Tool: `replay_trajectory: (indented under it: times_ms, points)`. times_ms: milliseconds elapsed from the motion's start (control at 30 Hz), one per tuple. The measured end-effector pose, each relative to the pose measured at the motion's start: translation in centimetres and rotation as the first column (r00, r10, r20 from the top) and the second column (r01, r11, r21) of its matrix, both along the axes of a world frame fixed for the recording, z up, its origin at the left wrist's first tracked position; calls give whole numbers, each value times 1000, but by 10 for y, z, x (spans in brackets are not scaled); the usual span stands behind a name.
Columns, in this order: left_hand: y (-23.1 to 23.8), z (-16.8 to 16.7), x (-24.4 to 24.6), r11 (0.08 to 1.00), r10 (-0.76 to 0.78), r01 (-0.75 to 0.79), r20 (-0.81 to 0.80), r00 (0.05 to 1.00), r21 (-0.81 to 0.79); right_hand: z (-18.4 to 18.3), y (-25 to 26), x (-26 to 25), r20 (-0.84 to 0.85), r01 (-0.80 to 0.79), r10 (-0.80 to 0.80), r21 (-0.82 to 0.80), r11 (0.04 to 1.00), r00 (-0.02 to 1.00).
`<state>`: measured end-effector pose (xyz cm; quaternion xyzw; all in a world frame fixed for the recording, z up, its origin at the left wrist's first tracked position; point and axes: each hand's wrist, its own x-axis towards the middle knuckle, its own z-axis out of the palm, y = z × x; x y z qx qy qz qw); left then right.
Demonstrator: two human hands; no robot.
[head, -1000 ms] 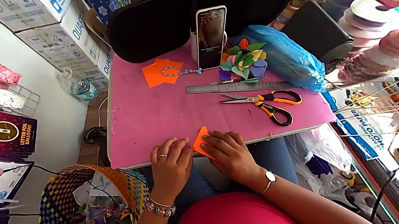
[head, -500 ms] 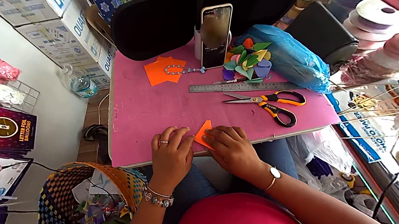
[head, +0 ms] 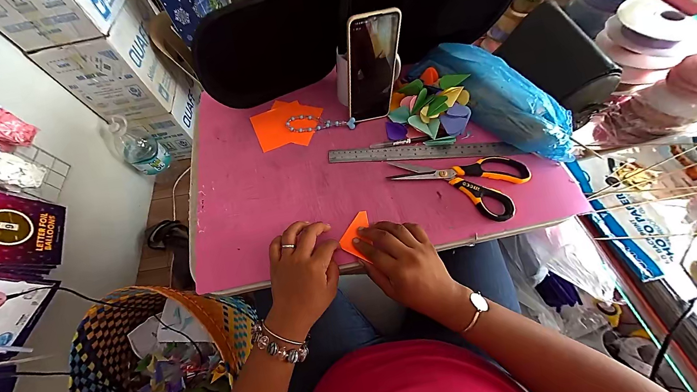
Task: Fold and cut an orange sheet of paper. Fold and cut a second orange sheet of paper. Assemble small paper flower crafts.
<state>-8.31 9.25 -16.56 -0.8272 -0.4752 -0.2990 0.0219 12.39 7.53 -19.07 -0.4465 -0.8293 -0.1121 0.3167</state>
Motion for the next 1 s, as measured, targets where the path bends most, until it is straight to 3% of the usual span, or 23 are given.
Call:
replay_trajectory:
  times_ms: [200,433,567,633,700,767,833,900,1000]
  points:
    - [-1,7,3,997,15,-19,-50,999,-76,4,2,3,12,-36,37,-12,999,999]
    - [4,12,2,996,-3,-3,-68,998,-87,29,13,15,93,-176,188,-119,977,978]
    - [2,10,2,996,9,-14,-60,998,-83,27,13,15,81,-164,175,-127,978,981]
    - [-4,10,3,995,30,-32,-22,999,-95,23,9,13,52,-139,146,-110,984,988]
    - [-19,14,5,987,56,-38,117,992,-154,17,4,12,-23,-104,102,-79,991,994]
    - [-36,22,7,934,115,25,365,924,-356,14,-4,10,-127,-55,51,-26,998,991]
    - [-47,32,8,772,217,248,610,762,-585,17,-13,6,-174,-14,21,40,999,984]
    - [-50,39,12,636,350,445,750,562,-630,24,-21,0,-143,-5,17,87,996,990]
    - [-49,46,21,624,458,509,805,377,-593,32,-29,-6,-77,-10,20,128,992,997]
